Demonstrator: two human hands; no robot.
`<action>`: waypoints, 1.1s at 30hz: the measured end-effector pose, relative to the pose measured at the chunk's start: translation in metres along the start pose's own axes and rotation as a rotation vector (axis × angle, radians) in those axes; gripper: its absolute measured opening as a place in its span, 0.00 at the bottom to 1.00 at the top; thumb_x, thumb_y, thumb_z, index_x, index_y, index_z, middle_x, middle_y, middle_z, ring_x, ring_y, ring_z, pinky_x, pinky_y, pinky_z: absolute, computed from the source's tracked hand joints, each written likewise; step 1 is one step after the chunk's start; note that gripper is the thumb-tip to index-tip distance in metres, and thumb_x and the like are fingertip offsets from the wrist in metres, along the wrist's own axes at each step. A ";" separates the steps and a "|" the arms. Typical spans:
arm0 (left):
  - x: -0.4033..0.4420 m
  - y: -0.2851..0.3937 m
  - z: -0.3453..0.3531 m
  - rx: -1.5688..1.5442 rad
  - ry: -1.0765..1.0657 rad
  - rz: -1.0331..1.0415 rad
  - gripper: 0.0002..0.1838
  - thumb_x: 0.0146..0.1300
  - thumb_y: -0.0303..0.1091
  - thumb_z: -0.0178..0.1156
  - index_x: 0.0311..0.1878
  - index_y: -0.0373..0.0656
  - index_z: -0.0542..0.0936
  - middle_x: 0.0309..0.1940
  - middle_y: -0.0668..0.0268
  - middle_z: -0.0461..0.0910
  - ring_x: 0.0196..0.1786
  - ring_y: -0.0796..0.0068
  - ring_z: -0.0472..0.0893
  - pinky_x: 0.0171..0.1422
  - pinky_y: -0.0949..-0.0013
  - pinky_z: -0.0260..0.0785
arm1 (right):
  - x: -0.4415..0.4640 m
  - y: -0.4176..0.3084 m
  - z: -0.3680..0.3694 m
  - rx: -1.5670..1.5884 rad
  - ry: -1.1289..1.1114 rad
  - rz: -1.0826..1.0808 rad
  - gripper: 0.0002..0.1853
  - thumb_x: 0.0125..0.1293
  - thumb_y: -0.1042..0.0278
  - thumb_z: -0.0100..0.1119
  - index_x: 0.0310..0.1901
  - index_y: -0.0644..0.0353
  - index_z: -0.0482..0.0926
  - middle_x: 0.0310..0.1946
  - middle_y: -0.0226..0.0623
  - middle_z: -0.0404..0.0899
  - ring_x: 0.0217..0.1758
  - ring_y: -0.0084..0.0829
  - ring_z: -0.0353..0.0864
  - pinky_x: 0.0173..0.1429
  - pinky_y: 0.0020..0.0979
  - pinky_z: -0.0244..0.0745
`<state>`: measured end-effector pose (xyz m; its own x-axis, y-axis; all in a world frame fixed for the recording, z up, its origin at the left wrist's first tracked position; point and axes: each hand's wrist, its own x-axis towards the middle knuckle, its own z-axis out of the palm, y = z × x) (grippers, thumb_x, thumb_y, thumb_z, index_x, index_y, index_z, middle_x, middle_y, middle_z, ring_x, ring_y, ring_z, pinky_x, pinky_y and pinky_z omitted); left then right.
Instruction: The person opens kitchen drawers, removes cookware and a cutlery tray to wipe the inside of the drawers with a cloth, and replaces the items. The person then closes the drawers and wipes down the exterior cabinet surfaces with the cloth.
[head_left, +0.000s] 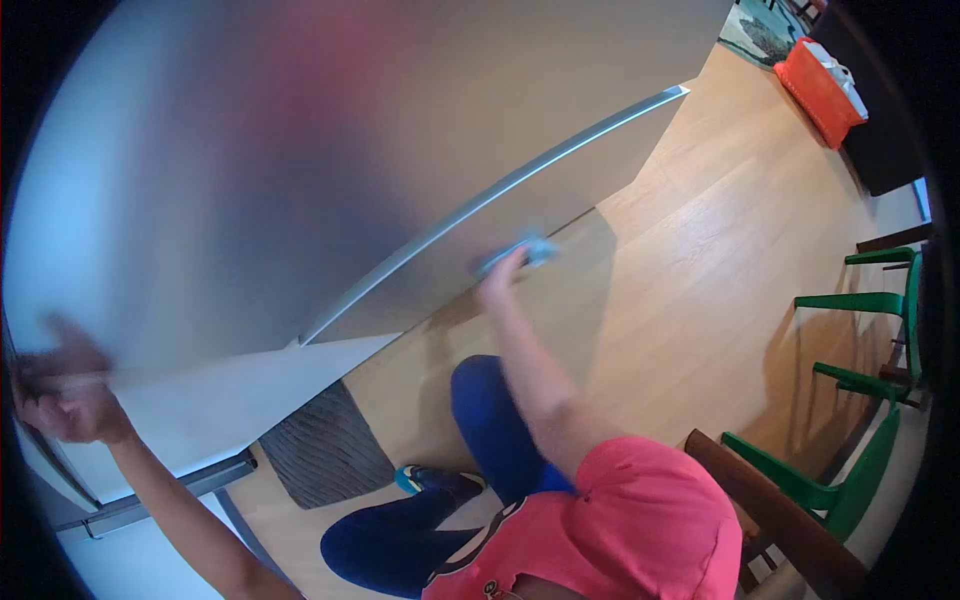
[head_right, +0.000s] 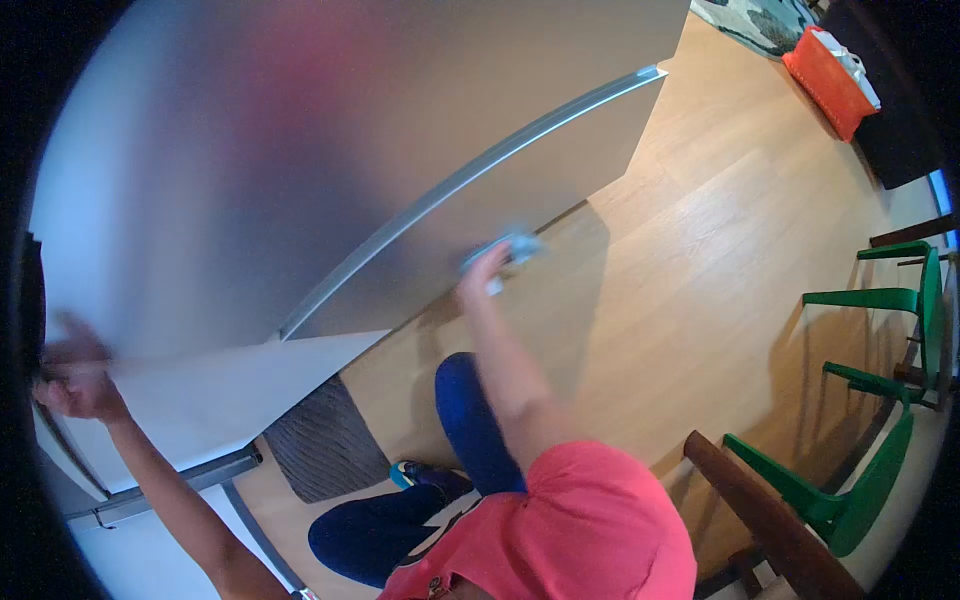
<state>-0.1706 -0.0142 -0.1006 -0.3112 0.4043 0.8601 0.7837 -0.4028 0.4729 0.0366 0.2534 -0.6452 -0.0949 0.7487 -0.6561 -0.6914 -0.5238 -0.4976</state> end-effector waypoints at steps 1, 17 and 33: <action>0.000 0.000 0.004 0.022 -0.004 0.006 0.27 0.54 0.43 0.49 0.59 0.47 0.67 0.58 0.60 0.67 0.61 0.48 0.66 0.67 0.34 0.51 | -0.054 0.023 0.014 0.027 0.006 0.192 0.42 0.65 0.31 0.30 0.70 0.56 0.40 0.71 0.34 0.44 0.72 0.35 0.47 0.72 0.38 0.43; 0.006 -0.004 0.023 0.289 0.016 0.276 0.29 0.59 0.43 0.45 0.58 0.31 0.60 0.56 0.45 0.62 0.57 0.43 0.67 0.61 0.36 0.61 | -0.063 0.004 -0.002 -0.146 -0.243 -0.003 0.12 0.73 0.61 0.32 0.47 0.55 0.66 0.36 0.33 0.72 0.37 0.27 0.73 0.42 0.36 0.73; -0.005 0.009 0.038 0.266 0.022 0.157 0.32 0.56 0.45 0.51 0.61 0.37 0.60 0.58 0.49 0.62 0.60 0.45 0.65 0.66 0.37 0.56 | 0.145 -0.265 -0.008 -0.150 -0.325 -0.334 0.15 0.69 0.61 0.36 0.46 0.59 0.71 0.38 0.39 0.75 0.45 0.33 0.75 0.47 0.38 0.73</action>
<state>-0.1420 0.0114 -0.1077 -0.1849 0.3348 0.9240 0.9355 -0.2281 0.2699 0.2112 0.4972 -0.6126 -0.1205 0.9613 -0.2477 -0.6139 -0.2683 -0.7424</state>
